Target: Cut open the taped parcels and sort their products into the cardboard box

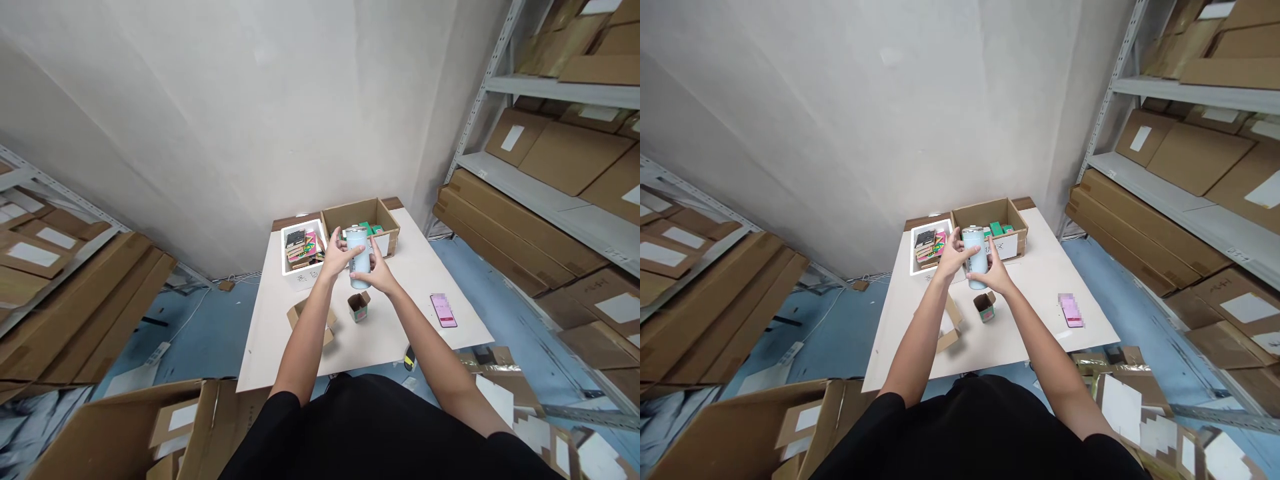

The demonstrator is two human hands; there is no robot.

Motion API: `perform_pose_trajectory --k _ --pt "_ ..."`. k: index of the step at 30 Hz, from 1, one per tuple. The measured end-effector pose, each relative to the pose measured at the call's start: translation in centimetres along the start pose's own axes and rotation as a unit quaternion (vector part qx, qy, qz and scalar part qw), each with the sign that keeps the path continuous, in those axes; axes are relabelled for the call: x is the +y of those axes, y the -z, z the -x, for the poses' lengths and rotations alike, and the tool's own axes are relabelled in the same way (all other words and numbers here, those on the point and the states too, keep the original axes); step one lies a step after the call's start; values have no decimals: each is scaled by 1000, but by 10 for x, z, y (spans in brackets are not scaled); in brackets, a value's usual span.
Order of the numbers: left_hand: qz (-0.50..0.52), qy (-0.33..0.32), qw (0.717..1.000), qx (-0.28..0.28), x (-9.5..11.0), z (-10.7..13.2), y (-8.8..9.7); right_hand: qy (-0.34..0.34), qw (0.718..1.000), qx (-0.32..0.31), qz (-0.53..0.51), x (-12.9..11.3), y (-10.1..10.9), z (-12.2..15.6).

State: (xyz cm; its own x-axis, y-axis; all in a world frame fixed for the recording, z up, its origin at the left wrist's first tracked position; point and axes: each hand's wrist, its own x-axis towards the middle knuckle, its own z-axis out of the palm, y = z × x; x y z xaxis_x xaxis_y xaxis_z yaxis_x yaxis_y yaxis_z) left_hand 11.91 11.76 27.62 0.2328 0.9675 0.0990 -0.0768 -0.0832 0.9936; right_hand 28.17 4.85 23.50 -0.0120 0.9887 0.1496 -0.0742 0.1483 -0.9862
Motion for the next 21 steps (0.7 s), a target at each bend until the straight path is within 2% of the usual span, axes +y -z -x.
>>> perform_pose_trajectory --k 3,5,8,12,14,16,18,21 --pt "8 -8 1000 -26 -2 -1 0 -13 998 -40 -54 1 -1 -2" --pt "-6 -30 999 -41 -4 -2 0 -16 999 -7 -31 4 -2 -4" --pt "-41 -57 997 -36 -7 -4 1 -2 999 39 5 10 -3 -5" --pt "-8 -42 998 -51 -10 -5 0 1 999 -8 -37 14 -3 -6" --pt "-8 -47 998 -50 -11 -6 -1 -4 1000 18 -7 16 -2 -6" --pt "-30 -54 998 -26 -13 -7 -1 -7 998 47 30 19 -1 -6" --pt "-30 -44 998 -15 -15 -9 0 -11 999 32 12 21 0 -7" --pt "13 -22 999 -39 -22 -11 -1 -32 999 10 -36 24 0 -7"
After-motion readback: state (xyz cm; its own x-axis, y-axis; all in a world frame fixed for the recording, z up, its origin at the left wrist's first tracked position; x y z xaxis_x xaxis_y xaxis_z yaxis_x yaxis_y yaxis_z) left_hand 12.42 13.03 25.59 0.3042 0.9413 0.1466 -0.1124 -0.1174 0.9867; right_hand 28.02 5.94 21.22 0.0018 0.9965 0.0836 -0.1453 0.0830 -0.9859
